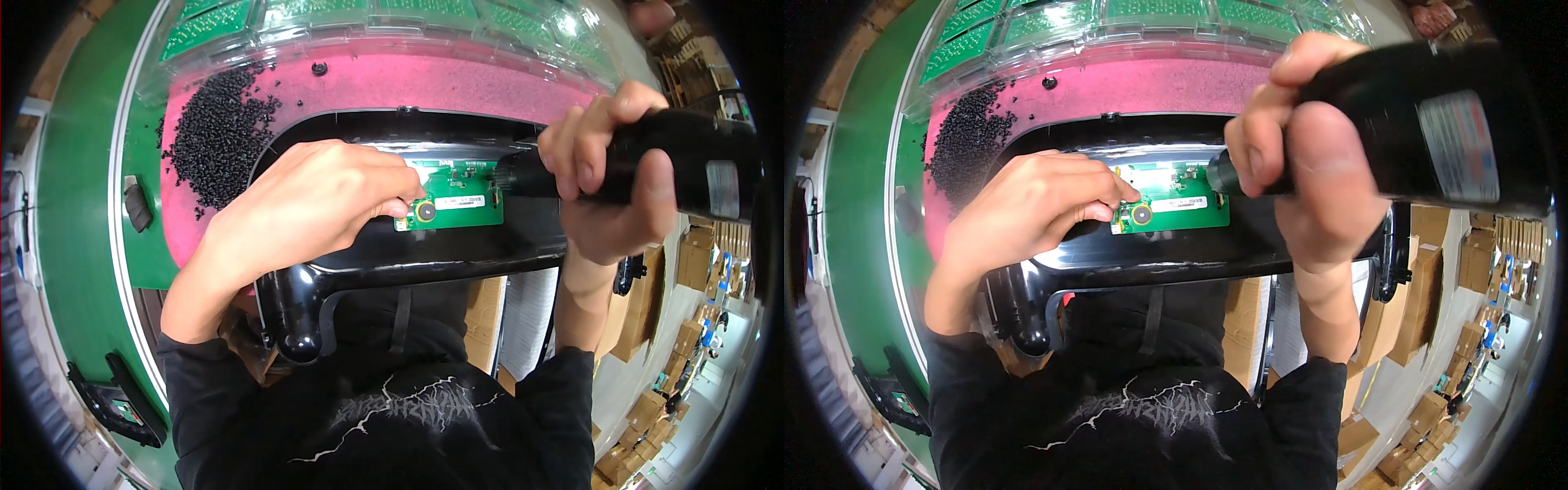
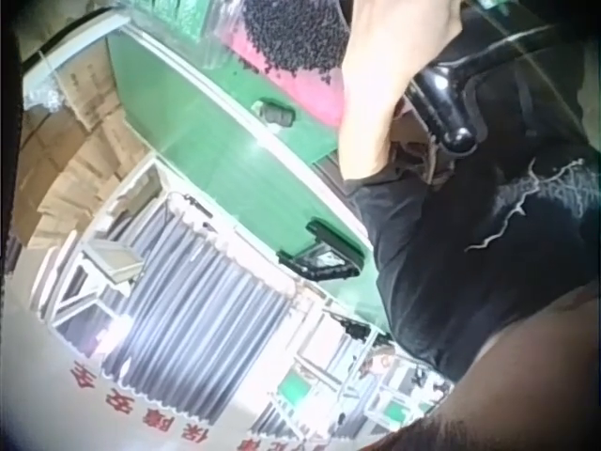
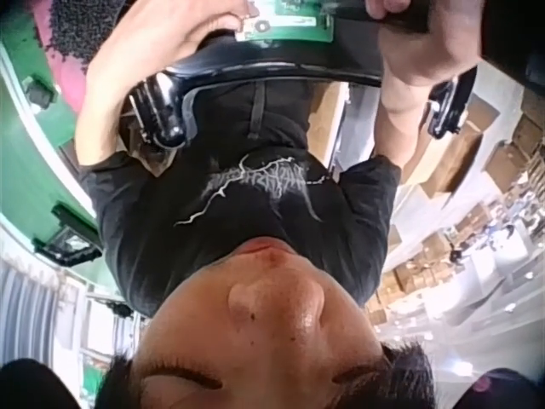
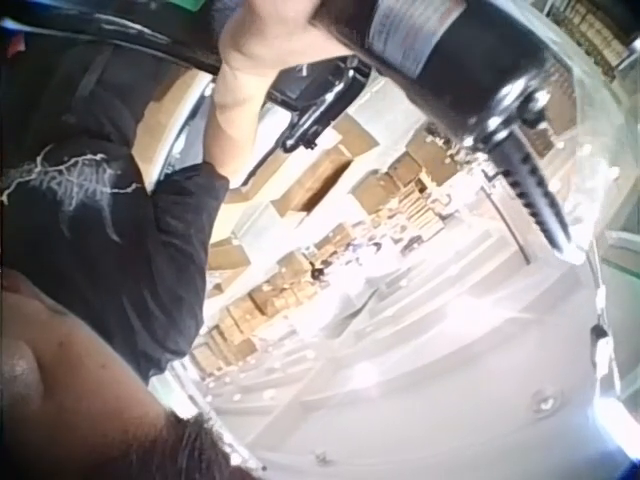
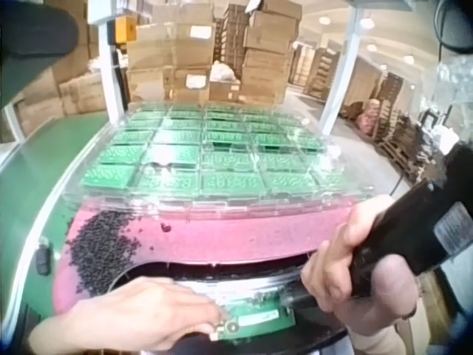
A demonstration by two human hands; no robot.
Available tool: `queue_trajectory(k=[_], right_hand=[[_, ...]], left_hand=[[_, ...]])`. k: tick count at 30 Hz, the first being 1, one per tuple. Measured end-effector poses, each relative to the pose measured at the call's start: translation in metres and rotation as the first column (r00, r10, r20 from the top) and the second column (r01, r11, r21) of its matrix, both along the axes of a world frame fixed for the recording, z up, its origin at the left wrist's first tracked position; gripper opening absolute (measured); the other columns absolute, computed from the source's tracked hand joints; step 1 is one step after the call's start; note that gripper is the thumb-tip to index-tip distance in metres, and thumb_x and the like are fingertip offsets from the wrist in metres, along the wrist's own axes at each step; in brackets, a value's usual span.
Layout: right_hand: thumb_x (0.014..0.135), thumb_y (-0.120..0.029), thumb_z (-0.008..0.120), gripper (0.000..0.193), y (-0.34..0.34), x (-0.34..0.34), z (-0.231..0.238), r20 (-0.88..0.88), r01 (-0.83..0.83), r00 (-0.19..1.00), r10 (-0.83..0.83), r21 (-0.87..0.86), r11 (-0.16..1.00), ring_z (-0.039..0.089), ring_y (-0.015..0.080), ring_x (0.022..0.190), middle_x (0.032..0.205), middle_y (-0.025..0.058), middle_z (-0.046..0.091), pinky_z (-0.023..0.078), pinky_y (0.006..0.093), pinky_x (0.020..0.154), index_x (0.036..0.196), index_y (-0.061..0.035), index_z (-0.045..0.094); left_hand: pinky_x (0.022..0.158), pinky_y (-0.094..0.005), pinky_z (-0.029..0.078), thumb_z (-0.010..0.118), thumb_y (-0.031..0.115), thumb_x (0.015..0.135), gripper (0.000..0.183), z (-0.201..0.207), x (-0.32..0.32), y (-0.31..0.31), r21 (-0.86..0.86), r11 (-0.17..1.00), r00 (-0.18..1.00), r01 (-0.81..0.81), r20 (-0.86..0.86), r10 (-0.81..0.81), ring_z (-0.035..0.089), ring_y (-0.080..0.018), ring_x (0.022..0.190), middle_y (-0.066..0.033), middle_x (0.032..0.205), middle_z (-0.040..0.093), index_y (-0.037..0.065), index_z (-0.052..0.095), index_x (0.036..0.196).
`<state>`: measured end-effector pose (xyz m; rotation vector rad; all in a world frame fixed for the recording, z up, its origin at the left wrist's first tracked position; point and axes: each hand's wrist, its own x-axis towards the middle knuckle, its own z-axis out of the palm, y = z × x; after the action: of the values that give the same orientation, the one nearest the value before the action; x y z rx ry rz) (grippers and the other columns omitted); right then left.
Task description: Installing circuit boards into plastic component housings using an electric screwdriver on an assembly line.
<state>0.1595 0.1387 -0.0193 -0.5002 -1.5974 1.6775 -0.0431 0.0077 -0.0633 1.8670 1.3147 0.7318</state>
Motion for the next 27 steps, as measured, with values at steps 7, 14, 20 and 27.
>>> queue_trajectory(k=[7,14,20,27], right_hand=[[0.085,-0.043,0.063,0.042,-0.022,-0.003,0.037,-0.344,-0.124,0.933,0.107,-0.028,0.992,0.047,0.0086,0.052,0.068,-0.0032,0.052,0.040,0.0277,0.059,0.108,-0.0099,0.051],[0.080,-0.047,0.070,0.048,-0.045,-0.025,0.039,-0.422,-0.088,0.899,0.112,0.076,0.993,0.051,0.0061,0.052,0.067,-0.0059,0.053,0.042,0.0231,0.058,0.105,-0.0110,0.049],[0.081,-0.050,0.070,0.052,-0.040,-0.029,0.045,-0.302,-0.183,0.926,0.226,0.163,0.969,0.052,0.0063,0.054,0.068,-0.0058,0.053,0.042,0.0244,0.059,0.109,-0.0123,0.049],[0.090,-0.051,0.058,0.050,-0.032,-0.042,0.025,-0.268,-0.341,0.887,0.376,0.169,0.925,0.047,0.0100,0.054,0.071,-0.0009,0.051,0.039,0.0293,0.060,0.116,-0.0087,0.049]], left_hand=[[0.062,-0.0326,0.055,0.070,0.000,0.080,0.010,0.000,-0.001,-0.004,0.151,0.972,0.955,-0.182,0.261,0.139,0.070,-0.0245,0.071,-0.0112,0.081,0.070,-0.001,0.068,0.089],[0.061,-0.0317,0.054,0.073,0.002,0.079,0.012,0.002,-0.005,-0.013,0.182,0.962,0.939,-0.205,0.314,0.141,0.068,-0.0248,0.066,-0.0107,0.077,0.069,-0.001,0.069,0.091],[0.061,-0.0342,0.053,0.074,0.003,0.079,0.013,0.000,-0.005,-0.013,0.279,0.938,0.965,-0.207,0.213,0.150,0.066,-0.0272,0.069,-0.0117,0.078,0.067,-0.001,0.069,0.091],[0.063,-0.0353,0.053,0.072,0.002,0.080,0.013,0.002,-0.009,-0.016,0.285,0.911,0.951,-0.298,0.173,0.257,0.067,-0.0302,0.072,-0.0127,0.080,0.067,-0.002,0.068,0.092]])
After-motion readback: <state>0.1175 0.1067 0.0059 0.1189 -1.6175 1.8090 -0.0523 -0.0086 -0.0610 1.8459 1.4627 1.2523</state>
